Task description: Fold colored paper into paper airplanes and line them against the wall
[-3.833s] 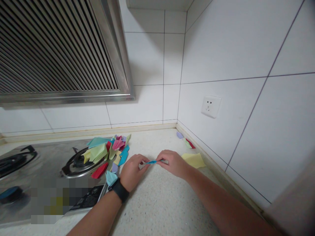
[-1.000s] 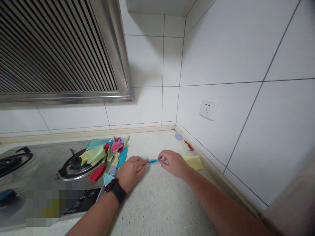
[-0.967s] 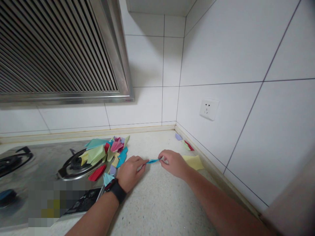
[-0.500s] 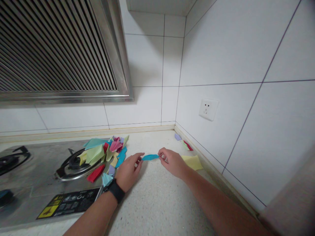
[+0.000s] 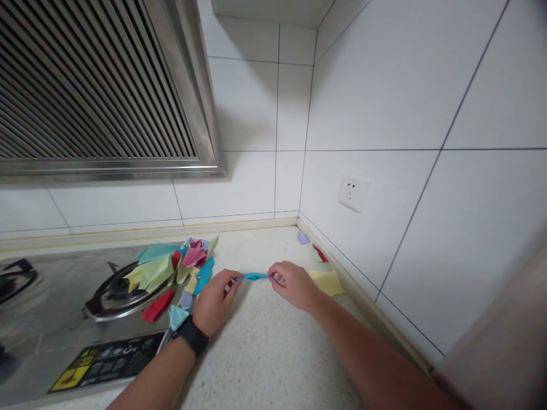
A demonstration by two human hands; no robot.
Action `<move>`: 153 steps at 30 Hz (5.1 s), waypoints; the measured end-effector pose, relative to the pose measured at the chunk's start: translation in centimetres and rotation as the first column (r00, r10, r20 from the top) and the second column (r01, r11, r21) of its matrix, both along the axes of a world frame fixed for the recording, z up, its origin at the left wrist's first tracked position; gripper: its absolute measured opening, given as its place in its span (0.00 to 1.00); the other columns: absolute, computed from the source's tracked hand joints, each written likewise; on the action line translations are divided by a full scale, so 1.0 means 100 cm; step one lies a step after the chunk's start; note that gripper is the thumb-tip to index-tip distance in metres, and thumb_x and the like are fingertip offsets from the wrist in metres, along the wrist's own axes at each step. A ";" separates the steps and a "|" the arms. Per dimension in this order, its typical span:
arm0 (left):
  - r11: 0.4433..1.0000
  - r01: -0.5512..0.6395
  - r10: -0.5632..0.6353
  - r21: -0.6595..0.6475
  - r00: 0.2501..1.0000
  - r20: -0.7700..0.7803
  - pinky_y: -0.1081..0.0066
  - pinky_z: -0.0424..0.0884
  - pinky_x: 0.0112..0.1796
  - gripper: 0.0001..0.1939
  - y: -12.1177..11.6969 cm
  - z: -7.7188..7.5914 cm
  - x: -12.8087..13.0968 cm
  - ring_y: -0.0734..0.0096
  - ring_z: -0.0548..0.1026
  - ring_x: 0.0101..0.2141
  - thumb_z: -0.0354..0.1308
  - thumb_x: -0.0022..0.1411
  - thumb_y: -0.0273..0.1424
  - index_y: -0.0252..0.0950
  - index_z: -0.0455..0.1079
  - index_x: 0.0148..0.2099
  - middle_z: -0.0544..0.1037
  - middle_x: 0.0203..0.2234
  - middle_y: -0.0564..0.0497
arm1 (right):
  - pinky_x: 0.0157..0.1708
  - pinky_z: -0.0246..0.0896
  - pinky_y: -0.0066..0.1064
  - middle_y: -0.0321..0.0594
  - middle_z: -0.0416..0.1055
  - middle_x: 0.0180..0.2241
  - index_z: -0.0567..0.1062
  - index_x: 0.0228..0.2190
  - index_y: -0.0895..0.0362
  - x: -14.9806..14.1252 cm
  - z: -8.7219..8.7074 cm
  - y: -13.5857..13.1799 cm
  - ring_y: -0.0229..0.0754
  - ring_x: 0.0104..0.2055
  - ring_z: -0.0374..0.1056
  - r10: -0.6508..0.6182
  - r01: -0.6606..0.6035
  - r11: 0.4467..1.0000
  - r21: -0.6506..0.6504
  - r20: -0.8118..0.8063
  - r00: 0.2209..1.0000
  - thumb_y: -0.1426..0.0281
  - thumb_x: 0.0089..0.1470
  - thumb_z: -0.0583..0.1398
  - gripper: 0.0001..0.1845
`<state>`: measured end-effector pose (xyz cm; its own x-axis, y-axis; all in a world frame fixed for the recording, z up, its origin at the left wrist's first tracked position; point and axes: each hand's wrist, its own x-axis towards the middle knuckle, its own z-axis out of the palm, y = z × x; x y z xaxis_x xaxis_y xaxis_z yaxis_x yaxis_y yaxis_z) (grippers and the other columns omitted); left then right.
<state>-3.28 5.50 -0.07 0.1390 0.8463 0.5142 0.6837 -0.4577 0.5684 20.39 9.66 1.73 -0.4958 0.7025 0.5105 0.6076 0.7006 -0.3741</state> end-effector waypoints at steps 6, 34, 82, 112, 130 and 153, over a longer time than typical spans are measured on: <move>0.998 -0.011 0.014 -0.058 0.998 0.059 0.70 0.70 0.33 0.14 0.002 -0.003 0.001 0.67 0.73 0.35 0.46 0.67 0.38 0.38 0.69 0.45 0.75 0.36 0.48 | 0.38 0.57 0.28 0.36 0.71 0.32 0.72 0.34 0.54 -0.002 0.004 -0.002 0.38 0.36 0.65 0.037 -0.038 0.999 0.034 0.018 0.999 0.75 0.53 0.57 0.06; 0.992 0.031 -0.018 -0.120 0.994 0.109 0.71 0.72 0.32 0.18 0.004 -0.008 -0.001 0.69 0.75 0.33 0.46 0.66 0.35 0.40 0.65 0.56 0.76 0.37 0.47 | 0.43 0.58 0.34 0.39 0.75 0.35 0.75 0.37 0.55 0.003 0.002 0.003 0.42 0.40 0.66 0.102 -0.112 0.988 0.110 0.095 0.990 0.78 0.53 0.57 0.11; 0.984 0.160 -0.171 -0.082 0.972 -0.158 0.67 0.68 0.41 0.11 0.002 -0.008 0.008 0.66 0.74 0.37 0.49 0.61 0.28 0.39 0.73 0.40 0.77 0.34 0.48 | 0.42 0.56 0.47 0.56 0.74 0.40 0.78 0.34 0.59 0.078 0.017 0.029 0.59 0.47 0.64 -0.523 0.587 0.805 0.089 0.575 0.630 0.50 0.57 0.49 0.28; 0.975 0.155 -0.185 -0.157 0.962 -0.199 0.66 0.65 0.44 0.10 0.000 -0.006 0.011 0.66 0.72 0.40 0.48 0.64 0.29 0.39 0.72 0.41 0.77 0.36 0.50 | 0.44 0.55 0.44 0.54 0.71 0.45 0.75 0.39 0.59 0.077 0.014 0.033 0.57 0.49 0.63 -0.504 0.612 0.790 0.024 0.593 0.628 0.50 0.57 0.47 0.29; 0.977 0.140 -0.173 -0.164 0.962 -0.209 0.66 0.67 0.43 0.11 0.001 -0.010 0.008 0.65 0.73 0.41 0.48 0.64 0.32 0.39 0.70 0.44 0.77 0.38 0.49 | 0.41 0.57 0.45 0.53 0.73 0.41 0.77 0.36 0.57 0.078 0.015 0.036 0.58 0.47 0.64 -0.504 0.631 0.776 -0.015 0.588 0.633 0.50 0.56 0.48 0.28; 0.973 0.166 -0.199 -0.158 0.954 -0.224 0.65 0.67 0.43 0.10 0.001 -0.005 0.010 0.65 0.73 0.39 0.48 0.64 0.31 0.39 0.71 0.41 0.77 0.36 0.49 | 0.43 0.59 0.45 0.55 0.73 0.43 0.77 0.37 0.59 0.075 0.018 0.035 0.57 0.48 0.65 -0.518 0.671 0.741 -0.021 0.617 0.592 0.48 0.57 0.46 0.31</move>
<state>-2.24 5.56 -0.62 0.4016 0.8543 0.3301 0.7177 -0.5175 0.4660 27.84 13.15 3.48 -0.0505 0.9954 0.0810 0.9968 0.0452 0.0662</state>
